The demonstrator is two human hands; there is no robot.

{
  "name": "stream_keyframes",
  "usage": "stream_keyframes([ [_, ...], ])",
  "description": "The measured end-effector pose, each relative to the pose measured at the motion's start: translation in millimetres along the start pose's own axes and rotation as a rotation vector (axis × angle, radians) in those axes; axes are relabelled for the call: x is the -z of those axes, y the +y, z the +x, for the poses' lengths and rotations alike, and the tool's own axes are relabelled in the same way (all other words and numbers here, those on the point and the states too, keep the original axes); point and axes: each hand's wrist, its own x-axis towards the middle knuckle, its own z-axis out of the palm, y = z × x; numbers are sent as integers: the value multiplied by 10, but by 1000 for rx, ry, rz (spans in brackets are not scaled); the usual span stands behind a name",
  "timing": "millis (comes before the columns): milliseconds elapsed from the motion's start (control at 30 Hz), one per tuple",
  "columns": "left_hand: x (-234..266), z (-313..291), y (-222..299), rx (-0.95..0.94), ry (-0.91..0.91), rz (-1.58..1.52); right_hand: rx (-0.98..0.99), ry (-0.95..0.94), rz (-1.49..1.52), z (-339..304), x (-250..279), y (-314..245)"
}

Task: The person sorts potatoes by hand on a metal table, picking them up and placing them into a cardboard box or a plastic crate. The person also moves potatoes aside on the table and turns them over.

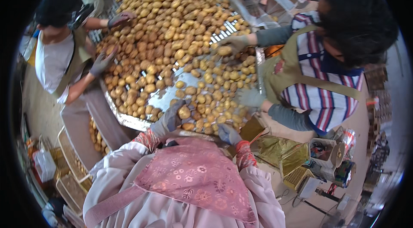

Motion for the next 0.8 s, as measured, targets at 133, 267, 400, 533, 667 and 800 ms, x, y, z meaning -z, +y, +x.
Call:
stream_keyframes([
  [133, -53, 50, 211, 380, 164, -1122, 83, 163, -607, -196, -1329, -104],
  [267, -123, 197, 454, 389, 204, -1120, 10, 217, -1152, -73, -1490, -224],
  [400, -154, 299, 449, 405, 182, -1226, 278, 170, -1255, -5, -1089, -95],
  [533, -44, 162, 414, 361, 179, -1165, 801, 81, -1855, -127, -712, -231],
  [667, 135, -100, 475, 465, 259, -1147, 342, 521, -1292, -135, -905, -296],
  [800, 246, -269, 148, 419, 146, -931, 100, 168, -569, 130, -1785, -320],
])
